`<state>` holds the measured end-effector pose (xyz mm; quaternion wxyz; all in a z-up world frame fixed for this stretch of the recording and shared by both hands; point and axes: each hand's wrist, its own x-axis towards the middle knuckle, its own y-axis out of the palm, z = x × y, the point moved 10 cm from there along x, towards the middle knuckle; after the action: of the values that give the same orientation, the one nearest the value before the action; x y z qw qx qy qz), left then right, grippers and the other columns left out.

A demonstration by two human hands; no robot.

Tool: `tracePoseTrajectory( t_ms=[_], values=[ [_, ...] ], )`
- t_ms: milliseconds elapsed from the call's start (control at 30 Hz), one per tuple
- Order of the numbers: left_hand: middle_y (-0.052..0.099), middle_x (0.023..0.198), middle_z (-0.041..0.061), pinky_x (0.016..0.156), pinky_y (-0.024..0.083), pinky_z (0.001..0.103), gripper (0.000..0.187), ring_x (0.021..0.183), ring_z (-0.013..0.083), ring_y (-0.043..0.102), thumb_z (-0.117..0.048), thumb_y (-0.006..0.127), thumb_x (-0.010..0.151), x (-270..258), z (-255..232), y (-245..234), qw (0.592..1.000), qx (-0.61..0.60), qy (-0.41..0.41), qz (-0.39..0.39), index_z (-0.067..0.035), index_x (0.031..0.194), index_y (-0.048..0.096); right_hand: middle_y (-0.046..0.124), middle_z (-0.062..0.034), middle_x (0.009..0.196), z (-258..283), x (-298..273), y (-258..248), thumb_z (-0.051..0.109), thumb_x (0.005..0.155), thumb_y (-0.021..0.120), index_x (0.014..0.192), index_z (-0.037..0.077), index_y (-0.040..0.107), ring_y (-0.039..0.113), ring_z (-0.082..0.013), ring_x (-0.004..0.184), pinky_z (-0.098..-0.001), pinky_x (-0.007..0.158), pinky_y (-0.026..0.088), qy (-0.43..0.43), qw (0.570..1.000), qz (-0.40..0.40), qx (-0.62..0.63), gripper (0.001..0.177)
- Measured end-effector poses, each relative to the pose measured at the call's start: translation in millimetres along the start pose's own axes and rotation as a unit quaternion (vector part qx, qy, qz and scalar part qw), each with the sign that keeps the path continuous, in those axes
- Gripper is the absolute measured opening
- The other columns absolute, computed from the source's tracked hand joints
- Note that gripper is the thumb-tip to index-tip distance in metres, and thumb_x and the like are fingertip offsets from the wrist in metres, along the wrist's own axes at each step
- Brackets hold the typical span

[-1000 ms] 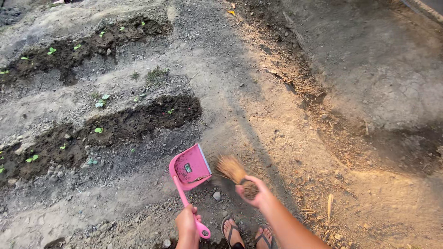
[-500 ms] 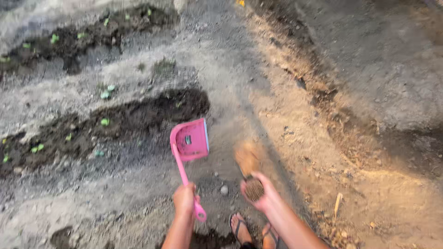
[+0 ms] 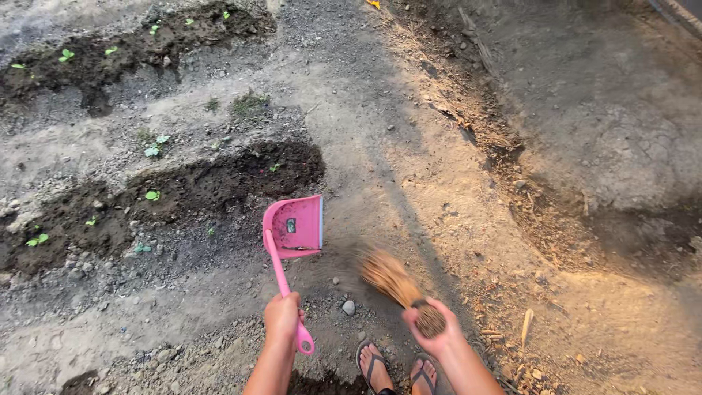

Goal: The person sweeps dirt and debris from a dirt path into a pink dustpan using a small hand broom.

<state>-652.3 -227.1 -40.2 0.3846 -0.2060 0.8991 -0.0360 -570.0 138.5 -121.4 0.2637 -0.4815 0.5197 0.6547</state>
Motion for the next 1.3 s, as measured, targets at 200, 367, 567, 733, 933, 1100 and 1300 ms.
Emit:
tracePoseTrajectory(
  t_ms=[200,367,567,733,933,1100,1300],
  values=[
    [0.059,0.069,0.008,0.049,0.046,0.030,0.010,0.053,0.0154,0.055,-0.009,0.059,0.087,-1,5,12,0.998,-0.061,0.003,0.014,0.000,0.091,0.059,0.062,-0.0172,0.086,-61,-60,32,0.020,0.086,0.070,0.113,0.003,0.049,0.064,-0.0308,0.074,-0.0427,0.062,0.061,0.004,0.997,-0.067,-0.046,0.038],
    [0.060,0.070,0.009,0.050,0.046,0.030,0.011,0.054,0.0156,0.055,-0.010,0.059,0.087,-9,0,10,0.998,-0.057,-0.011,0.005,0.000,0.092,0.058,0.062,-0.0173,0.087,-109,10,133,0.023,0.084,0.073,0.109,0.001,0.051,0.066,-0.0290,0.071,-0.0414,0.060,0.061,0.157,0.985,0.074,-0.023,0.040],
    [0.060,0.070,0.011,0.049,0.045,0.032,0.012,0.053,0.0176,0.055,-0.007,0.059,0.086,7,-1,17,0.999,-0.046,-0.006,0.024,0.003,0.091,0.055,0.065,-0.0219,0.092,-29,95,103,0.025,0.087,0.073,0.116,0.000,0.054,0.069,-0.0320,0.072,-0.0387,0.059,0.061,0.123,0.985,-0.003,-0.123,0.043],
    [0.061,0.070,0.012,0.049,0.044,0.031,0.010,0.053,0.0178,0.055,-0.005,0.058,0.084,23,-2,39,0.998,-0.037,-0.012,0.057,0.004,0.089,0.057,0.073,-0.0214,0.089,81,55,-50,0.033,0.084,0.071,0.114,-0.008,0.064,0.072,-0.0297,0.070,-0.0371,0.056,0.061,0.029,0.993,-0.038,-0.104,0.051],
    [0.063,0.072,0.013,0.049,0.046,0.030,0.012,0.053,0.0178,0.056,-0.007,0.059,0.086,46,-1,74,0.995,-0.040,-0.024,0.091,0.003,0.091,0.056,0.068,-0.0196,0.085,87,-38,-111,0.026,0.083,0.073,0.101,0.001,0.060,0.068,-0.0305,0.067,-0.0411,0.060,0.061,-0.052,0.997,-0.049,0.004,0.033],
    [0.064,0.072,0.013,0.049,0.045,0.031,0.012,0.054,0.0172,0.055,-0.008,0.058,0.086,52,-19,102,0.994,-0.026,-0.021,0.107,0.003,0.092,0.057,0.065,-0.0243,0.090,31,-70,5,0.019,0.084,0.069,0.107,-0.003,0.057,0.071,-0.0404,0.083,-0.0516,0.076,0.066,-0.059,0.993,-0.080,-0.062,0.034],
    [0.065,0.073,0.013,0.052,0.047,0.032,0.010,0.057,0.0192,0.058,-0.004,0.057,0.084,72,-60,135,0.993,0.006,-0.009,0.114,0.005,0.087,0.060,0.072,-0.0290,0.105,-13,43,146,0.013,0.083,0.069,0.129,0.006,0.045,0.074,-0.0388,0.084,-0.0563,0.074,0.064,0.095,0.983,0.004,-0.156,0.052]
  ],
)
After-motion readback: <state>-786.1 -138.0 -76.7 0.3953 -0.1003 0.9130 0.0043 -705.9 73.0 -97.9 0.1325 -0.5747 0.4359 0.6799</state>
